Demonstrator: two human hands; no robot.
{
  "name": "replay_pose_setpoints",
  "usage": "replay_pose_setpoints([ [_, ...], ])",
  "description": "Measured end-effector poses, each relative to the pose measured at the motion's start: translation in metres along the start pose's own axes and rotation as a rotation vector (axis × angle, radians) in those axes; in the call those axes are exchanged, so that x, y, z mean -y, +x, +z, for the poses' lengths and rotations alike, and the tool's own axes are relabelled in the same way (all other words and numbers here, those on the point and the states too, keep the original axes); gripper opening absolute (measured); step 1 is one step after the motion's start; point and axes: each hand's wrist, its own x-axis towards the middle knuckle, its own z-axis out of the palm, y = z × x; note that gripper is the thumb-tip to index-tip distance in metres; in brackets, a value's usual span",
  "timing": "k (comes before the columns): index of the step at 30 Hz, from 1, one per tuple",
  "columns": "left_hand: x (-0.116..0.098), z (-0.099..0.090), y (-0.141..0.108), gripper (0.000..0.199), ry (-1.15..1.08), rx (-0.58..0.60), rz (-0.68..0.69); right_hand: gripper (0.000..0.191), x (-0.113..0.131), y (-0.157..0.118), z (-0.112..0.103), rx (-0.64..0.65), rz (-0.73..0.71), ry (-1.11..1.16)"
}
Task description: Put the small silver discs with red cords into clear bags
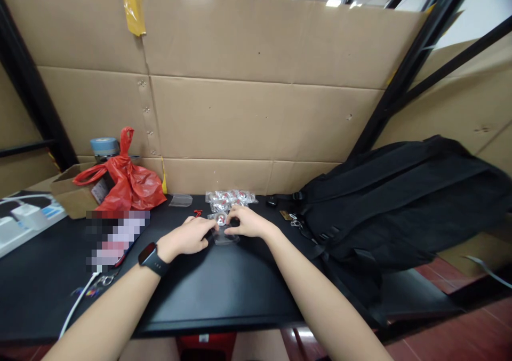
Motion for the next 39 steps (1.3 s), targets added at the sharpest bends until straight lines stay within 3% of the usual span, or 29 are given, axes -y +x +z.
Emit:
replay_pose_setpoints([
  [4,0.002,0.008,0.004,0.051,0.034,-0.038,-0.055,0.015,-0.005,-0.004,-0.006,0.038,-0.033,0.047],
  [10,0.007,0.017,0.008,0.056,0.09,-0.07,-0.079,0.043,-0.007,-0.004,-0.006,0.042,-0.065,0.031],
  [15,0.011,0.021,0.007,0.067,0.076,-0.062,-0.069,0.042,-0.01,0.0,0.003,0.049,-0.053,-0.016],
  [23,0.005,0.017,0.007,0.05,0.104,-0.066,-0.134,0.03,-0.018,0.001,0.004,0.023,-0.009,-0.011],
  [29,0.005,0.015,0.009,0.039,0.007,-0.145,-0.18,0.026,-0.018,0.002,0.008,-0.038,-0.045,0.012],
  [32,0.007,0.019,0.015,0.023,0.003,-0.202,-0.244,0.026,-0.017,0.002,0.01,-0.063,-0.049,0.036],
  [39,0.018,0.025,0.023,0.027,-0.071,-0.313,-0.386,0.007,-0.017,0.006,0.017,-0.14,0.033,0.047],
])
